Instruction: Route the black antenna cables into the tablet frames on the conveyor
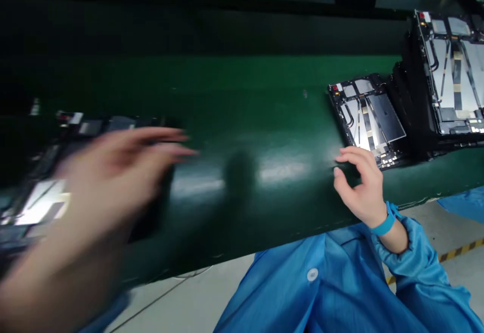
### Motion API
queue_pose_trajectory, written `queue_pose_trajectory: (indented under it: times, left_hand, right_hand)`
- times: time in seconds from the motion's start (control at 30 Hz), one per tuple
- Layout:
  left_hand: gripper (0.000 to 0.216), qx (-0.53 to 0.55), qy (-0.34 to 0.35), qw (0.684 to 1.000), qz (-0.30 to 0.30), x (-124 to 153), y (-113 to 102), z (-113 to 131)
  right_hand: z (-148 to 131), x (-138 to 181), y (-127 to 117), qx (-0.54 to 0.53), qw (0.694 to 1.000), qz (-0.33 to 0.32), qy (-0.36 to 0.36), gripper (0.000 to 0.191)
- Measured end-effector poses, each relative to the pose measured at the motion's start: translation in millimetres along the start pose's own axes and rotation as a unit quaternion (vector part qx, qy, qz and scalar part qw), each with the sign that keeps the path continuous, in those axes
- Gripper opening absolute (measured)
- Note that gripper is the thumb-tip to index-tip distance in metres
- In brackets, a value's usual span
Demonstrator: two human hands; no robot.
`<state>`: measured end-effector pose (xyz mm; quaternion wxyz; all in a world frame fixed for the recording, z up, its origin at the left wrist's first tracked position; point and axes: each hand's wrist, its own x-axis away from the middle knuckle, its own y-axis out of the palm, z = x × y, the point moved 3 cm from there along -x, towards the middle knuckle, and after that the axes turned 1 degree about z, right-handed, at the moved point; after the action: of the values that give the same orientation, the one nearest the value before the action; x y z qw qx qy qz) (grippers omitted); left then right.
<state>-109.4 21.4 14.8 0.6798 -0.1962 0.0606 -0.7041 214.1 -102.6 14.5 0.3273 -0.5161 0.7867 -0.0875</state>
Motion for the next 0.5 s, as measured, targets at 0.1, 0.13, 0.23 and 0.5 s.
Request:
queue_pose_trajectory:
  times: [0.1,0.13,0.23,0.5]
  left_hand:
    - [0.018,0.083,-0.112,0.970,-0.199,3.3,129.2,18.9]
    - [0.021,0.100,-0.116,0.963,-0.223,0.5,165.8,26.4]
    - [0.023,0.155,-0.128,0.930,-0.307,-9.8,243.2,43.1]
    - [0.029,0.259,-0.107,0.941,-0.189,-10.8,259.7,50.8]
  right_hand:
    - [3.5,3.7,-4.0,0.003,1.000,0.015,-0.004,0.016]
    - [2.9,5.4,-4.6,0.004,1.000,0.011,-0.009,0.017]
    - [0.2,11.5,-11.0,0.009,1.000,0.000,-0.025,0.021]
    - [0.8,18.1,-32.7,0.019,0.999,0.024,-0.038,0.023]
